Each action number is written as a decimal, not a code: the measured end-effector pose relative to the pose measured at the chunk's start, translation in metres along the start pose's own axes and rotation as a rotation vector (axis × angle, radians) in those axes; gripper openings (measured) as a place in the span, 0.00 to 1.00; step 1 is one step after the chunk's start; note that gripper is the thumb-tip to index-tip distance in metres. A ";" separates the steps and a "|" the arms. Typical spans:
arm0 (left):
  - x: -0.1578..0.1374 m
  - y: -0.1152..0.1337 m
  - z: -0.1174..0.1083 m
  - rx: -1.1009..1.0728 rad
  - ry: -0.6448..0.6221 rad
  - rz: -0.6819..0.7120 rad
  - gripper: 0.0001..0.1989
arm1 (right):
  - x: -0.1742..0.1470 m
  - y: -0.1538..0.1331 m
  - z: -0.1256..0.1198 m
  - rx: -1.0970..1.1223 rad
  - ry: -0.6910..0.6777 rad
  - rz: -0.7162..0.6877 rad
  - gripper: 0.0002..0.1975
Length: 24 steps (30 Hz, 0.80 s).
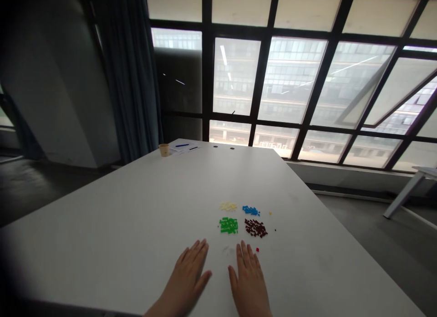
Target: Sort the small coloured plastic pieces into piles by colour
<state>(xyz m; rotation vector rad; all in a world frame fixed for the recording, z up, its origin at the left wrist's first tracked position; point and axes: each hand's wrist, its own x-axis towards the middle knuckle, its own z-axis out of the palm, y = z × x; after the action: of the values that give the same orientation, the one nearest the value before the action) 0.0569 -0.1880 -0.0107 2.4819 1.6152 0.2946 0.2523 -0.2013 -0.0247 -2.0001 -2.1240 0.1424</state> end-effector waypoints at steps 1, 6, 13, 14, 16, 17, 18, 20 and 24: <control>0.002 0.000 0.002 0.007 0.012 -0.009 0.28 | 0.002 0.000 0.001 -0.009 0.003 0.006 0.30; 0.011 0.002 0.002 0.000 -0.009 -0.018 0.26 | 0.009 0.002 0.005 -0.026 -0.023 0.015 0.29; 0.009 0.004 0.000 -0.031 -0.002 -0.055 0.26 | 0.008 0.008 0.011 0.024 0.004 -0.019 0.29; 0.009 0.005 -0.001 -0.036 0.002 -0.054 0.26 | 0.008 0.008 0.011 0.024 0.011 -0.016 0.28; 0.010 0.006 -0.002 -0.048 0.007 -0.051 0.26 | 0.008 0.006 0.010 0.025 0.032 -0.016 0.28; 0.010 0.007 -0.003 -0.053 0.005 -0.053 0.26 | 0.009 0.006 0.010 0.027 0.045 -0.019 0.28; 0.010 0.008 -0.005 -0.060 0.004 -0.059 0.27 | 0.009 0.005 0.010 0.028 0.057 -0.026 0.29; 0.009 0.011 -0.007 -0.081 -0.003 -0.077 0.27 | 0.008 0.006 0.013 0.015 0.080 -0.048 0.29; 0.001 0.020 -0.013 -0.142 0.039 -0.091 0.28 | 0.000 0.023 0.029 -0.068 0.170 -0.192 0.30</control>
<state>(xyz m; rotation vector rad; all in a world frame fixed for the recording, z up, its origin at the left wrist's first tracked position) 0.0718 -0.1944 0.0064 2.3051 1.6543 0.4323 0.2681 -0.1971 -0.0579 -1.7597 -2.2210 -0.1285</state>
